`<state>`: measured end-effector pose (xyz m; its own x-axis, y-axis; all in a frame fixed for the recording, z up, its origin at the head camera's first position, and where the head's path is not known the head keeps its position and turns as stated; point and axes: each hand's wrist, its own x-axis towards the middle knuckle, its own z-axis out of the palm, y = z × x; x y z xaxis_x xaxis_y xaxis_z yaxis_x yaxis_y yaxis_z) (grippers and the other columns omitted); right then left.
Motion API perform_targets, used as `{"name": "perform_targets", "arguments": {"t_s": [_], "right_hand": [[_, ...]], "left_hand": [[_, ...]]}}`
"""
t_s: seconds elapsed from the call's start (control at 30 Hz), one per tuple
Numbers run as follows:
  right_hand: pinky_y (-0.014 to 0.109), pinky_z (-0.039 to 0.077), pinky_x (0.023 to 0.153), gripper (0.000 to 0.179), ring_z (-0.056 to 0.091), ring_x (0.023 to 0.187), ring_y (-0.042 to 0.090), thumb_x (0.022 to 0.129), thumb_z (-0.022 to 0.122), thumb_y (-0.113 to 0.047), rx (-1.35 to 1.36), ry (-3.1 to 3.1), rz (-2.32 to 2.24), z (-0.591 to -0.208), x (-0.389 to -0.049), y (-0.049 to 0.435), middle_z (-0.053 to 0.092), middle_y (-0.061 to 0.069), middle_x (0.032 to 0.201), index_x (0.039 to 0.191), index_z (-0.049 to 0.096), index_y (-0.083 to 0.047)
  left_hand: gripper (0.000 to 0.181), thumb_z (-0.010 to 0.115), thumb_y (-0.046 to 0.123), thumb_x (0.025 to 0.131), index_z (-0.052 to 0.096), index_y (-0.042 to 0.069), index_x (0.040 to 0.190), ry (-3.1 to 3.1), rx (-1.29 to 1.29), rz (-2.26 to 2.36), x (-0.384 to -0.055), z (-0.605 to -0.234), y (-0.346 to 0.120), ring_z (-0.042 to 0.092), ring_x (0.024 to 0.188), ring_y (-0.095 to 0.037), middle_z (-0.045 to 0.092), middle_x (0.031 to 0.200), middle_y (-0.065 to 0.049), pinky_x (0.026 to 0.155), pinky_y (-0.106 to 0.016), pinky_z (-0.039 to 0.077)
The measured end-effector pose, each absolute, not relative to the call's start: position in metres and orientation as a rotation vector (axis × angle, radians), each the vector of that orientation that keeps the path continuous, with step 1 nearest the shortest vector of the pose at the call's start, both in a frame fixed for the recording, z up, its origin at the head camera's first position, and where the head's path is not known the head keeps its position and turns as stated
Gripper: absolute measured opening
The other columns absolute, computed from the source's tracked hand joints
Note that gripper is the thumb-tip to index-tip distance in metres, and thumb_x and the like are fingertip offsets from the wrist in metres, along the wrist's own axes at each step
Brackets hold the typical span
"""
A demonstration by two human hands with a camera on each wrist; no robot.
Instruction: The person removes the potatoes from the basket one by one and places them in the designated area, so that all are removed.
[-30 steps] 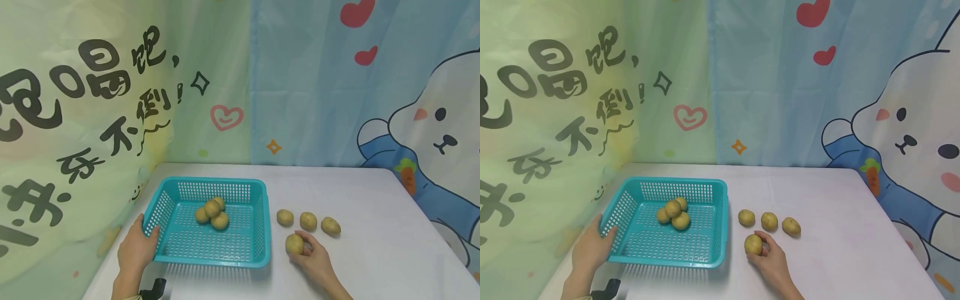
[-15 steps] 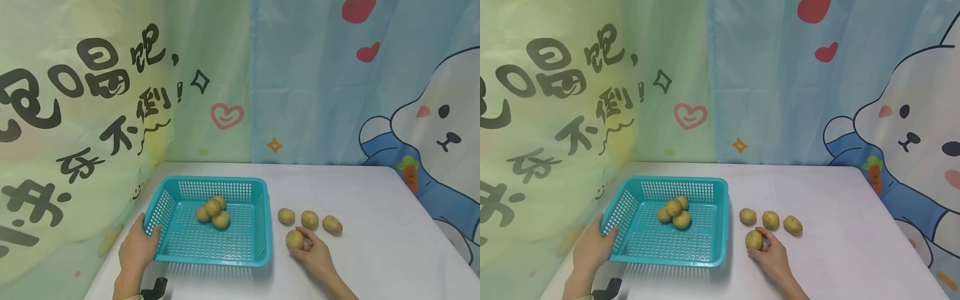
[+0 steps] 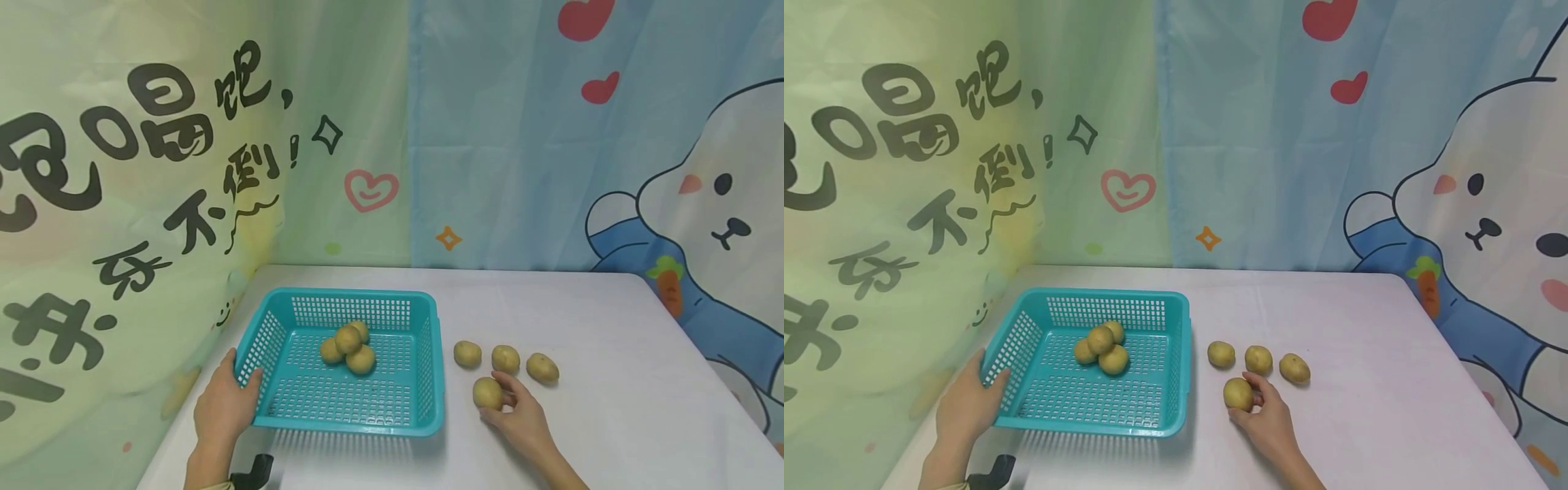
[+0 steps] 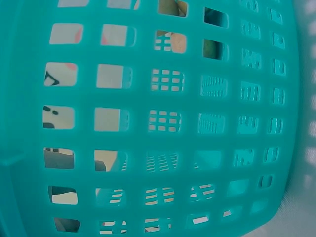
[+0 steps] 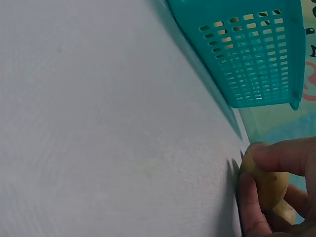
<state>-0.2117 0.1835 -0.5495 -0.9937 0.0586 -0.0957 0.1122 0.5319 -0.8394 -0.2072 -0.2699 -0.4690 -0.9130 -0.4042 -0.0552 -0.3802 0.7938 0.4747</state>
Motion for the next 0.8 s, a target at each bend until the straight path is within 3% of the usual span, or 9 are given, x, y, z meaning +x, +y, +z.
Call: {"name": "perform_targets", "arguments": {"t_s": [0.1, 0.33, 0.57, 0.7, 0.8], "right_hand": [[0.06, 0.041, 0.098, 0.071, 0.055, 0.121, 0.039, 0.079, 0.078, -0.013, 0.17, 2.675, -1.511, -0.549, -0.21, 0.186, 0.049, 0.021, 0.141, 0.142, 0.044, -0.008], [0.052, 0.044, 0.1, 0.067, 0.051, 0.126, 0.037, 0.082, 0.076, -0.017, 0.251, 2.639, -1.54, -0.548, -0.203, 0.194, 0.047, 0.016, 0.145, 0.141, 0.045, -0.009], [0.052, 0.042, 0.101, 0.07, 0.044, 0.129, 0.037, 0.087, 0.073, -0.022, 0.33, 2.6, -1.527, -0.541, -0.196, 0.208, 0.041, 0.016, 0.149, 0.146, 0.038, -0.009], [0.037, 0.051, 0.092, 0.061, 0.049, 0.124, 0.03, 0.094, 0.066, -0.024, 0.341, 2.618, -1.572, -0.528, -0.194, 0.21, 0.041, 0.015, 0.148, 0.146, 0.037, -0.009], [0.023, 0.052, 0.082, 0.054, 0.059, 0.108, 0.014, 0.097, 0.062, -0.02, 0.287, 2.643, -1.68, -0.516, -0.193, 0.204, 0.044, 0.017, 0.143, 0.143, 0.04, -0.004]], "left_hand": [[0.074, 0.05, 0.037, 0.098, 0.021, -0.005, 0.152, -2.93, 0.642, -0.756, -0.208, -0.469, -0.27, 0.048, 0.121, -0.052, 0.039, 0.143, -0.034, 0.089, -0.064, 0.043], [0.074, 0.051, 0.037, 0.098, 0.023, -0.005, 0.151, -2.918, 0.646, -0.749, -0.208, -0.47, -0.27, 0.047, 0.121, -0.053, 0.039, 0.143, -0.034, 0.089, -0.064, 0.043], [0.073, 0.051, 0.036, 0.098, 0.023, -0.004, 0.152, -2.908, 0.654, -0.752, -0.209, -0.471, -0.27, 0.047, 0.122, -0.052, 0.039, 0.144, -0.034, 0.09, -0.063, 0.043], [0.072, 0.051, 0.035, 0.098, 0.022, -0.004, 0.152, -2.907, 0.661, -0.757, -0.208, -0.471, -0.27, 0.046, 0.123, -0.052, 0.038, 0.145, -0.033, 0.091, -0.064, 0.042], [0.073, 0.051, 0.036, 0.098, 0.022, -0.004, 0.152, -2.915, 0.66, -0.758, -0.208, -0.471, -0.269, 0.045, 0.124, -0.052, 0.037, 0.145, -0.034, 0.091, -0.064, 0.042]]}}
